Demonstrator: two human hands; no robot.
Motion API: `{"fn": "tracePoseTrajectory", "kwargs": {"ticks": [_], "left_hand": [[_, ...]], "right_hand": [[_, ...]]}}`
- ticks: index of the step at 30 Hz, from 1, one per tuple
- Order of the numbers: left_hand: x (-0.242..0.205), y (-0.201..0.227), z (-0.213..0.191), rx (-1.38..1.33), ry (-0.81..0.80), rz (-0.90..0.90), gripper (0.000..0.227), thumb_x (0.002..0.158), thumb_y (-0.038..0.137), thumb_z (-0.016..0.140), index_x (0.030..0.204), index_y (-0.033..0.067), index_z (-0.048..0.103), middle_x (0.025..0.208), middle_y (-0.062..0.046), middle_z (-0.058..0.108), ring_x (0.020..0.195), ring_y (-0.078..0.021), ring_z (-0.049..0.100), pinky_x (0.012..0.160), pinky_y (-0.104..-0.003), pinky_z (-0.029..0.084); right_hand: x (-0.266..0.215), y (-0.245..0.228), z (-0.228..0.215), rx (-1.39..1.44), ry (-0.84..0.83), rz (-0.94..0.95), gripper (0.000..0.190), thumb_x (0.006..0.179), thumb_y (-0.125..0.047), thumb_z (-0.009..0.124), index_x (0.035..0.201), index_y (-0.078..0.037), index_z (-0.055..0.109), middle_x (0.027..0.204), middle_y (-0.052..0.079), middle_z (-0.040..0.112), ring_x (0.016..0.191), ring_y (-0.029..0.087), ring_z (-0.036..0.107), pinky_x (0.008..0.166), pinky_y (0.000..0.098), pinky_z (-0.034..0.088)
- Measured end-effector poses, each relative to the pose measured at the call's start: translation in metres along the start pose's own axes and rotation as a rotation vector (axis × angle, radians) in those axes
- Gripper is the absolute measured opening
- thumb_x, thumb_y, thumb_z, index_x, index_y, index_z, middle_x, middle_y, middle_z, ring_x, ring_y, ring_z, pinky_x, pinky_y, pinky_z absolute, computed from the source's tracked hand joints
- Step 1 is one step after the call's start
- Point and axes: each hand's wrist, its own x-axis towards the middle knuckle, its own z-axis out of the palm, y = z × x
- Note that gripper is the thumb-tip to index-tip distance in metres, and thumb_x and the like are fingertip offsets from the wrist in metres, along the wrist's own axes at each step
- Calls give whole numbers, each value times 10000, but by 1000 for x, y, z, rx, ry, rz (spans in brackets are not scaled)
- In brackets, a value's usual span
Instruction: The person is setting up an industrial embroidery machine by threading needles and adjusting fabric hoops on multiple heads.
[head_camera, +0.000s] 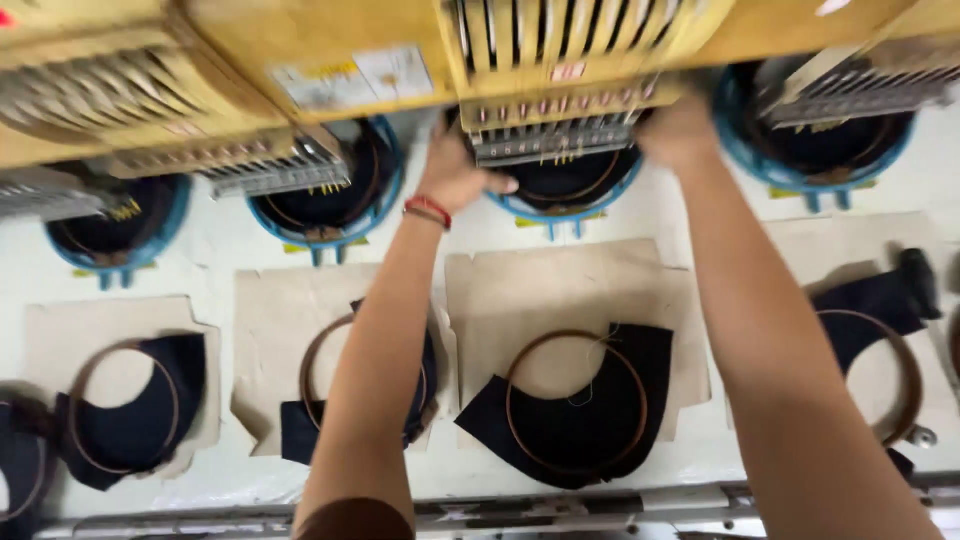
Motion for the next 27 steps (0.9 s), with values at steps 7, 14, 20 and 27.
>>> {"fn": "tracePoseTrajectory", "kwargs": {"ticks": [7, 14, 20, 27], "left_hand": [[-97, 18, 28, -316, 609, -128, 494, 894, 37, 816, 1358, 134, 678, 1384, -159, 571, 1244, -442, 682, 992, -549, 623], [-164, 128, 21, -577, 622, 56, 187, 1088, 249, 649, 1181, 174, 794, 1202, -26, 674, 1014, -153, 693, 843, -272, 581], [-150, 170, 24, -892, 744, 31, 178, 1074, 237, 679, 1181, 164, 801, 1091, 4, 731, 820, -97, 618, 678, -259, 521], [-122, 227, -46, 121, 957, 607, 291, 1110, 66, 670, 1397, 112, 660, 1262, -136, 560, 1048, -289, 622, 830, -376, 626]], "right_hand": [[-102, -130, -153, 725, -90, 380, 688, 1010, -66, 692, 1580, 156, 377, 1418, 506, 516, 1330, 600, 560, 1087, 609, 517], [-300, -178, -266, 397, -238, 98, 348, 958, -212, 730, 1298, -138, 758, 1285, 29, 786, 1025, 137, 780, 891, 292, 581], [-446, -131, -258, 52, -73, -48, 484, 914, -211, 746, 1394, -165, 708, 1390, 50, 721, 1230, 232, 709, 1095, 379, 565], [-510, -121, -260, -152, -115, 204, 358, 879, -319, 747, 1232, -305, 798, 1618, 4, 647, 1484, 275, 656, 1007, 469, 663]]}}
